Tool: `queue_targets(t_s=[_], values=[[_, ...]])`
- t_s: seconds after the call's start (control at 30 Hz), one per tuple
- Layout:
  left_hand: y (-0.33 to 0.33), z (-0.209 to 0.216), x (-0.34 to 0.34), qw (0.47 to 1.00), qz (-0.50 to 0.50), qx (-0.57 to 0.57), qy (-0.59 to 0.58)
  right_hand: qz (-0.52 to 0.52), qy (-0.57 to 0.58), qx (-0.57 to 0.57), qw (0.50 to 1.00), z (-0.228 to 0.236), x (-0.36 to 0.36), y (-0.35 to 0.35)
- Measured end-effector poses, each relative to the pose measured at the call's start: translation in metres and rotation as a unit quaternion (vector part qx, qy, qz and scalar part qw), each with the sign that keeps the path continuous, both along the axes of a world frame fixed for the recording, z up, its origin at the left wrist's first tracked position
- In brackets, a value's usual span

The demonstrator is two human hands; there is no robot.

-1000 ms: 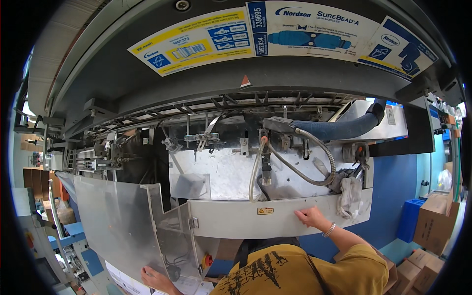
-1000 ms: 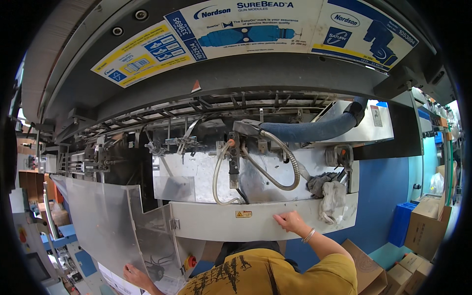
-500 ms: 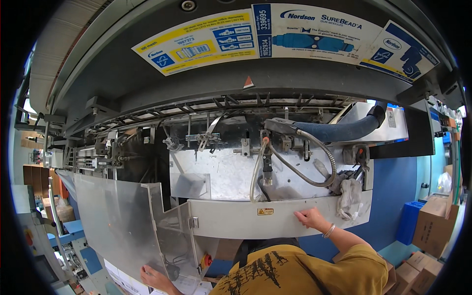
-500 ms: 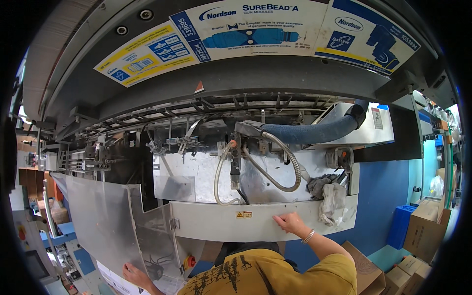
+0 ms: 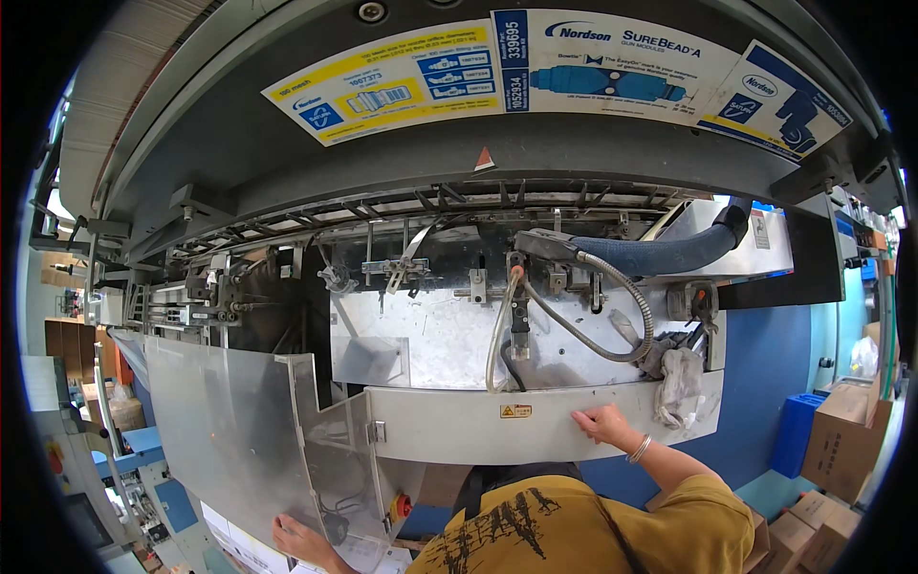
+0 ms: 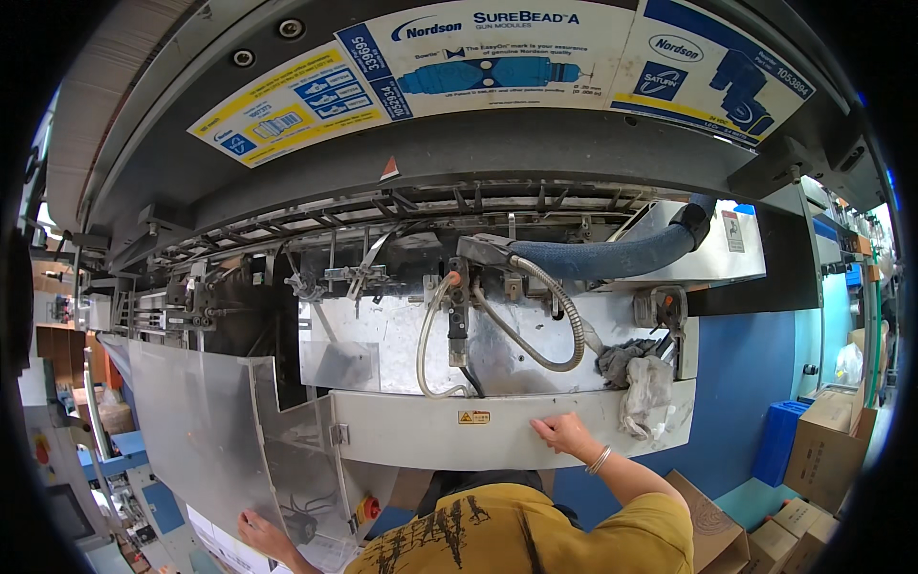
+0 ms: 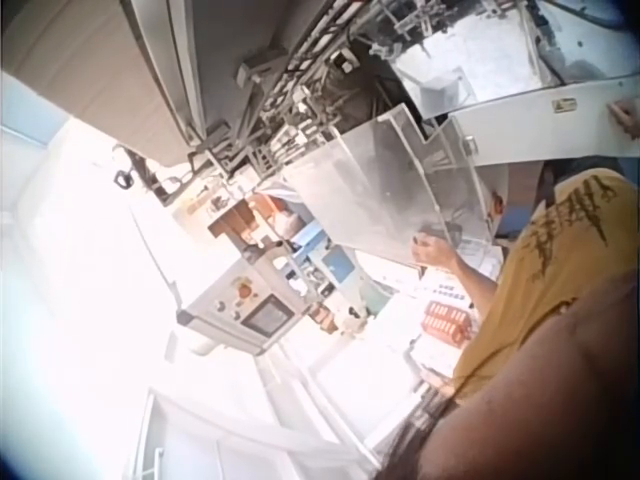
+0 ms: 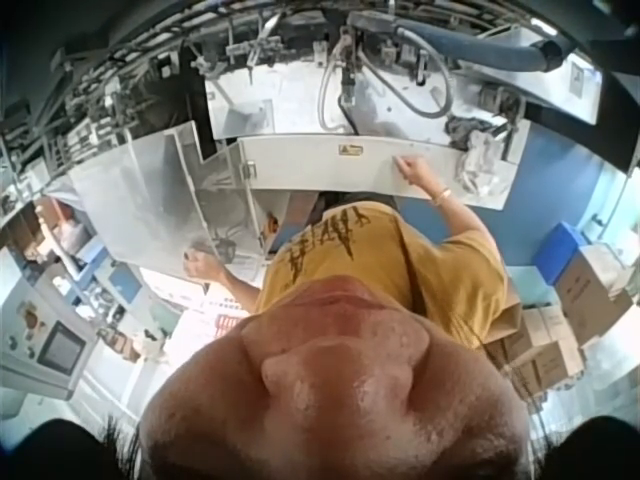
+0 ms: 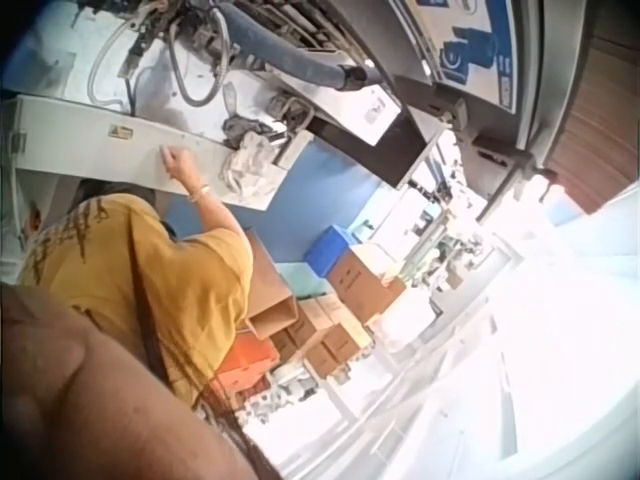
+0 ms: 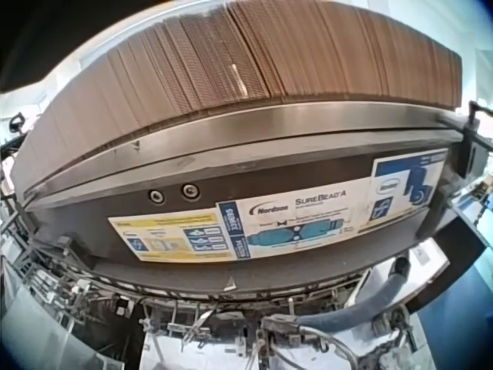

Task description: Maintain and adjust internal components of an industrial packaging machine.

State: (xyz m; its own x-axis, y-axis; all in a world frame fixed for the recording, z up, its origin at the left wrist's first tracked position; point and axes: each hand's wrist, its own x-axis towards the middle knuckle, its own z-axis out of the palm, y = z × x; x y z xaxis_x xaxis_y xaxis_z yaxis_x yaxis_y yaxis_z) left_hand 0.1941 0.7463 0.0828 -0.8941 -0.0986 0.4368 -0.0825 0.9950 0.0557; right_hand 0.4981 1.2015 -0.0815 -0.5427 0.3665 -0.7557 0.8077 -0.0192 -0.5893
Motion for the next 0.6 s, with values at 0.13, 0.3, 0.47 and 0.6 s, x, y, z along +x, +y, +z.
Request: queue_targets(t_s=[0.13, 0.3, 0.47, 0.6], values=[[-0.0043, -0.0028, -0.0008, 1.0, 0.0, -0.007, 0.002, 0.004, -0.001, 0.005, 1.0, 0.0021, -0.0013, 0.0001], [0.0001, -0.0008, 0.0008, 1.0, 0.013, 0.003, -0.002, 0.003, -0.005, 0.01, 1.0, 0.0054, -0.0034, 0.0005], [0.002, 0.0006, 0.001, 1.0, 0.011, -0.004, -0.001, -0.004, -0.004, 0.003, 1.0, 0.0055, -0.0042, 0.0007], [-0.0002, -0.0009, 0.0004, 1.0, 0.011, -0.004, -0.001, -0.004, -0.009, 0.007, 1.0, 0.0035, -0.0044, -0.0001]])
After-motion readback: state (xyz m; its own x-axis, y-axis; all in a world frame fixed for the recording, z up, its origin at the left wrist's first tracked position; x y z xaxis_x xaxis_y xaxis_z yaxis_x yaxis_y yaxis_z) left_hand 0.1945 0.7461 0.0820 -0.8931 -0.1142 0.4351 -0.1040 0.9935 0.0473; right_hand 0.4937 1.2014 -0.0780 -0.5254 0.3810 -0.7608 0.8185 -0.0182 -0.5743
